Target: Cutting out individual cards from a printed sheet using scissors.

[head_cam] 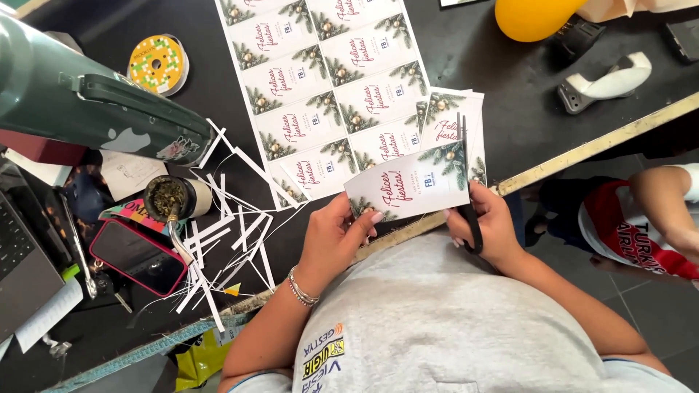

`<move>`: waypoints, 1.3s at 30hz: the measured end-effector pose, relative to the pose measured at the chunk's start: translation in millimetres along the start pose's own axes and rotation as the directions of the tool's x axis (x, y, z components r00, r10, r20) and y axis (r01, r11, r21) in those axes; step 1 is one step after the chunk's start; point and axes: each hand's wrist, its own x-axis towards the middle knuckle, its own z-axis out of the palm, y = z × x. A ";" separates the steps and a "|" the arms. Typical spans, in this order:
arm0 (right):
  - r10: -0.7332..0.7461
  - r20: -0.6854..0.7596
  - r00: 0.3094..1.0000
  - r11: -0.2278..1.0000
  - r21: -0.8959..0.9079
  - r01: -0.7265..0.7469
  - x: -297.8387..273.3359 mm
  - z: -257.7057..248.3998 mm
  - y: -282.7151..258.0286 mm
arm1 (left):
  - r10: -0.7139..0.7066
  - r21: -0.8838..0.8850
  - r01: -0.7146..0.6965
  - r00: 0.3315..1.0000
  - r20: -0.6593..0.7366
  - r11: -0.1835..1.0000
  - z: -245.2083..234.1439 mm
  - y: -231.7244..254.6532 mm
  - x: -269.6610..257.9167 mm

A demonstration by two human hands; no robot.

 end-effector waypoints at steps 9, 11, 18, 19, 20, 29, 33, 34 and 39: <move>0.057 -0.007 0.998 0.998 0.019 -0.057 3.1 3.5 8.0 | -0.066 -0.069 0.062 0.997 -0.051 0.996 -1.3 -4.9 -0.6; 0.058 -0.005 0.998 0.998 0.016 -0.058 4.0 4.4 6.3 | -0.093 -0.154 0.081 0.993 -0.067 0.985 0.3 -3.0 -0.3; 0.073 -0.005 0.997 0.997 -0.002 -0.073 -2.7 -5.3 25.4 | -0.116 -0.331 0.028 0.961 -0.249 0.943 2.4 -36.7 2.2; 0.073 -0.005 0.997 0.997 -0.002 -0.073 -4.4 -4.8 24.6 | -0.116 -0.331 0.028 0.961 -0.249 0.943 -0.8 -29.3 5.8; 0.082 0.019 0.996 0.997 0.004 -0.082 -5.5 -4.5 23.8 | -0.081 -0.302 -0.014 0.950 -0.302 0.953 -4.0 -21.8 9.0; 0.139 0.202 0.970 0.990 -0.019 -0.138 -13.6 -7.8 27.0 | 0.031 -0.265 -0.189 0.862 -0.506 0.945 -10.6 4.9 26.7; 0.163 0.242 0.957 0.986 -0.058 -0.154 -12.7 -12.8 26.1 | 0.104 -0.298 -0.206 0.940 -0.325 0.932 -2.6 25.4 27.4; 0.164 0.244 0.956 0.986 -0.059 -0.154 -12.5 -14.3 26.2 | 0.104 -0.297 -0.206 0.939 -0.327 0.932 -2.7 23.5 26.8; 0.168 0.296 0.940 0.986 -0.054 -0.160 -11.7 -24.5 29.3 | 0.126 -0.161 -0.160 0.970 -0.206 0.974 -0.8 13.1 25.5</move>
